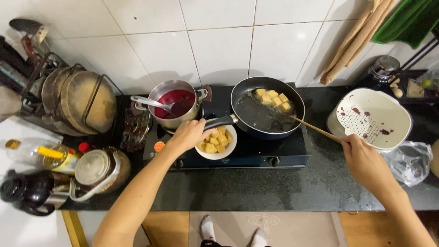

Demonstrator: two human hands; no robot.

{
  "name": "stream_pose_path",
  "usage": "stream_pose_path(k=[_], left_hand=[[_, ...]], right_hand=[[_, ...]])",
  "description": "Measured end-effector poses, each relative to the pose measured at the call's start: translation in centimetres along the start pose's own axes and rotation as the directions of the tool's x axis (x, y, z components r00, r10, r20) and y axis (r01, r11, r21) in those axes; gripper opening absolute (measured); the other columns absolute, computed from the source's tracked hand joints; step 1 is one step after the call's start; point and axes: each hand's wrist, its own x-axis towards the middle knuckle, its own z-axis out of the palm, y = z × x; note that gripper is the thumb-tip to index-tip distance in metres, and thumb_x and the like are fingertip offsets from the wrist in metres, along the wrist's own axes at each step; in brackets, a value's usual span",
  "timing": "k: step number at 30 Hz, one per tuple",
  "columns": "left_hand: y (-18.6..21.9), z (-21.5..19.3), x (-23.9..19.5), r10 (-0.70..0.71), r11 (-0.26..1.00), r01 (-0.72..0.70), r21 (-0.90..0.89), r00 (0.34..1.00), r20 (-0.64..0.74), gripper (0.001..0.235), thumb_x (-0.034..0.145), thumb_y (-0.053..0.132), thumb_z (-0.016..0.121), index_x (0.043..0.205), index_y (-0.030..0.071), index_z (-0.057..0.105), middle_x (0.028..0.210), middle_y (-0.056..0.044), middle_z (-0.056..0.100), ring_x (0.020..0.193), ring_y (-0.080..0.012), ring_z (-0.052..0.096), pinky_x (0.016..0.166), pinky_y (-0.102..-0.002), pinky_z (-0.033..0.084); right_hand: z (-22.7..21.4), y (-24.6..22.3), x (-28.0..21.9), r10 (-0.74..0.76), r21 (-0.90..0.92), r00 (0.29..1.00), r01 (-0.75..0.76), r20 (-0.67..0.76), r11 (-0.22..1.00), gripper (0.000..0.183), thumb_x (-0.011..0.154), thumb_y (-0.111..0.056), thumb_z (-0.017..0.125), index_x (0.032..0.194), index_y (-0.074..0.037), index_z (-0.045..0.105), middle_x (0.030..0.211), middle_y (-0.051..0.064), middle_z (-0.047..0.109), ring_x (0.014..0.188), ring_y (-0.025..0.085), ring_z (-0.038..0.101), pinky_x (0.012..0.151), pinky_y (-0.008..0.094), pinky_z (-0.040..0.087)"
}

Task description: The person fries cubes of tofu in oil in a pan on a portable induction cooktop, using chopsticks to turn and move the pieces. They briefly carry a white colander to the sink and rinse it, then return to transferring the fried tofu pieces from the pan into a bowl.

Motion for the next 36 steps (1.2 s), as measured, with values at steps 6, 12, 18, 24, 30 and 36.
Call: stream_pose_path(k=[6, 12, 18, 24, 30, 36], left_hand=[[-5.8, -1.9, 5.1, 0.182, 0.981, -0.186, 0.055, 0.981, 0.068, 0.058, 0.098, 0.054, 0.060, 0.088, -0.002, 0.063, 0.068, -0.024, 0.068, 0.068, -0.0414, 0.070, 0.060, -0.051, 0.058], [-7.8, -5.2, 9.2, 0.134, 0.984, -0.161, 0.072, 0.947, 0.292, 0.059, 0.100, 0.057, 0.051, 0.111, -0.001, 0.049, 0.066, -0.019, 0.068, 0.064, -0.0397, 0.072, 0.056, -0.051, 0.059], [-12.0, -2.6, 12.1, 0.278, 0.952, -0.290, 0.096, 0.953, 0.122, 0.065, 0.096, 0.064, 0.055, 0.115, 0.002, 0.051, 0.072, -0.022, 0.069, 0.075, -0.0434, 0.070, 0.064, -0.053, 0.056], [-13.2, -1.7, 12.1, 0.321, 0.942, -0.325, 0.084, 0.945, 0.060, 0.057, 0.096, 0.060, 0.055, 0.115, 0.006, 0.057, 0.097, -0.019, 0.070, 0.090, -0.0415, 0.068, 0.075, -0.053, 0.055], [-13.5, -1.4, 11.1, 0.286, 0.958, -0.286, 0.012, 0.957, 0.043, 0.053, 0.095, 0.055, 0.058, 0.117, 0.006, 0.058, 0.097, -0.019, 0.069, 0.091, -0.0423, 0.067, 0.075, -0.054, 0.054], [-13.5, -2.1, 10.5, 0.235, 0.972, -0.235, -0.015, 0.972, 0.025, 0.049, 0.097, 0.052, 0.060, 0.112, 0.005, 0.058, 0.102, -0.019, 0.070, 0.093, -0.0426, 0.067, 0.078, -0.054, 0.053]], right_hand=[[1.3, -3.2, -3.0, 0.127, 0.012, 0.990, -0.127, -0.052, 0.992, 0.021, 0.107, -0.023, 0.053, 0.114, -0.004, 0.059, 0.096, 0.023, 0.072, 0.093, 0.045, 0.070, 0.081, 0.052, 0.055], [1.3, -8.0, -4.8, 0.231, 0.082, 0.965, -0.222, -0.121, 0.972, 0.020, 0.104, -0.018, 0.054, 0.116, -0.003, 0.059, 0.102, 0.024, 0.071, 0.094, 0.044, 0.068, 0.080, 0.051, 0.055], [1.6, -9.8, -4.9, 0.222, 0.085, 0.964, -0.212, -0.144, 0.974, 0.021, 0.104, -0.018, 0.052, 0.117, -0.002, 0.057, 0.103, 0.024, 0.070, 0.093, 0.043, 0.070, 0.080, 0.050, 0.055], [1.5, -10.3, -3.3, 0.248, 0.050, 0.956, -0.243, -0.154, 0.969, 0.020, 0.105, -0.019, 0.054, 0.116, -0.002, 0.058, 0.104, 0.024, 0.070, 0.095, 0.045, 0.068, 0.080, 0.052, 0.054], [2.4, -9.3, -0.2, 0.145, 0.021, 0.970, -0.143, -0.194, 0.989, 0.020, 0.103, -0.017, 0.052, 0.110, 0.001, 0.058, 0.105, 0.024, 0.070, 0.092, 0.045, 0.067, 0.078, 0.052, 0.054], [6.7, -8.0, 4.4, 0.033, -0.167, 0.998, -0.041, -0.049, 0.985, 0.012, 0.098, -0.004, 0.046, 0.107, 0.004, 0.048, 0.093, 0.028, 0.065, 0.084, 0.046, 0.067, 0.075, 0.052, 0.055]])
